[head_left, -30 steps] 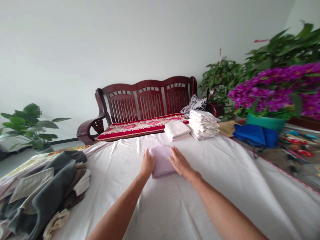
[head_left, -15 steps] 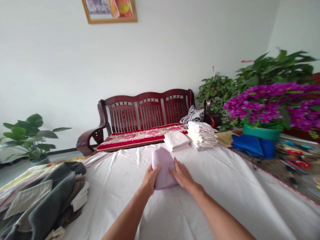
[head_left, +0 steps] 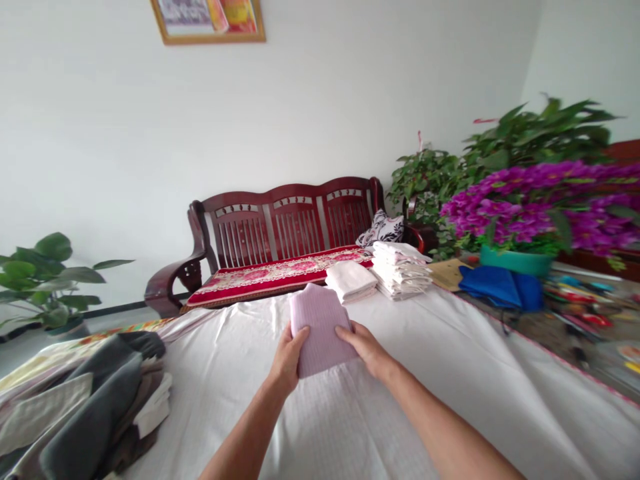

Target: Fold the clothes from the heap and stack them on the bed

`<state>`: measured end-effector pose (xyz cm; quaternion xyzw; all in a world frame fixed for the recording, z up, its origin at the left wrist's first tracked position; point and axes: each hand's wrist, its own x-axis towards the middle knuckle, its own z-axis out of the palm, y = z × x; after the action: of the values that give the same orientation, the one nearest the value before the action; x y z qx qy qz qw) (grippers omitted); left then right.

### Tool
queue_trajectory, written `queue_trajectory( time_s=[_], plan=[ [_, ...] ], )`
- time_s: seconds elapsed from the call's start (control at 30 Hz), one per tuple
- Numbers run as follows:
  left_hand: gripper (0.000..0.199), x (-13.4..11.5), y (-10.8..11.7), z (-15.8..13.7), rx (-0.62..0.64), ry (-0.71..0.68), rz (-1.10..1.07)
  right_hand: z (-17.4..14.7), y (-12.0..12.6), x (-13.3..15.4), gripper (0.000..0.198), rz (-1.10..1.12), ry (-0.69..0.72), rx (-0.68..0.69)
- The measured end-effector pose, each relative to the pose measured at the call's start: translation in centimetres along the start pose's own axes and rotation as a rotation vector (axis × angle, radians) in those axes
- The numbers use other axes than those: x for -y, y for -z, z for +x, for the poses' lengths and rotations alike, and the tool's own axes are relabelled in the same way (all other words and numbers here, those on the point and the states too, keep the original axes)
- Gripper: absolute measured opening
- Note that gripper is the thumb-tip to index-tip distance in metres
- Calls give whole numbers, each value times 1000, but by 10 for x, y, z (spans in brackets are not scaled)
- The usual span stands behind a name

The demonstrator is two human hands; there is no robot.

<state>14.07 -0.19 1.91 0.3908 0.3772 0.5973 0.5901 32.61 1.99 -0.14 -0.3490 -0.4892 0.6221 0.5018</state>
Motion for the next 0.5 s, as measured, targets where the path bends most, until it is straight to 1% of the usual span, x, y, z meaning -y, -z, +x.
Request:
queue_trajectory(
  time_s=[0.1,0.17,0.27,0.33,0.4,0.43,0.5],
  plan=[
    [60,5,2,3,-57,40,-3,4,-2,-7,49,-74,32,-106],
    [61,8,6,3,-51,56,12,8,1,-9,49,-134,45,-141],
    [68,9,19,4,-37,50,120,18,10,-3,51,-182,42,-172],
    [76,13,32,9,-89,0,243,30,19,11,52,-211,69,-187],
    [84,20,48,15,-161,-82,375,47,32,30,51,-263,115,-221],
    [84,24,55,19,-190,-119,435,58,38,41,49,-292,135,-246],
    [77,35,67,26,-214,-165,524,83,53,64,44,-337,151,-293]
  ],
)
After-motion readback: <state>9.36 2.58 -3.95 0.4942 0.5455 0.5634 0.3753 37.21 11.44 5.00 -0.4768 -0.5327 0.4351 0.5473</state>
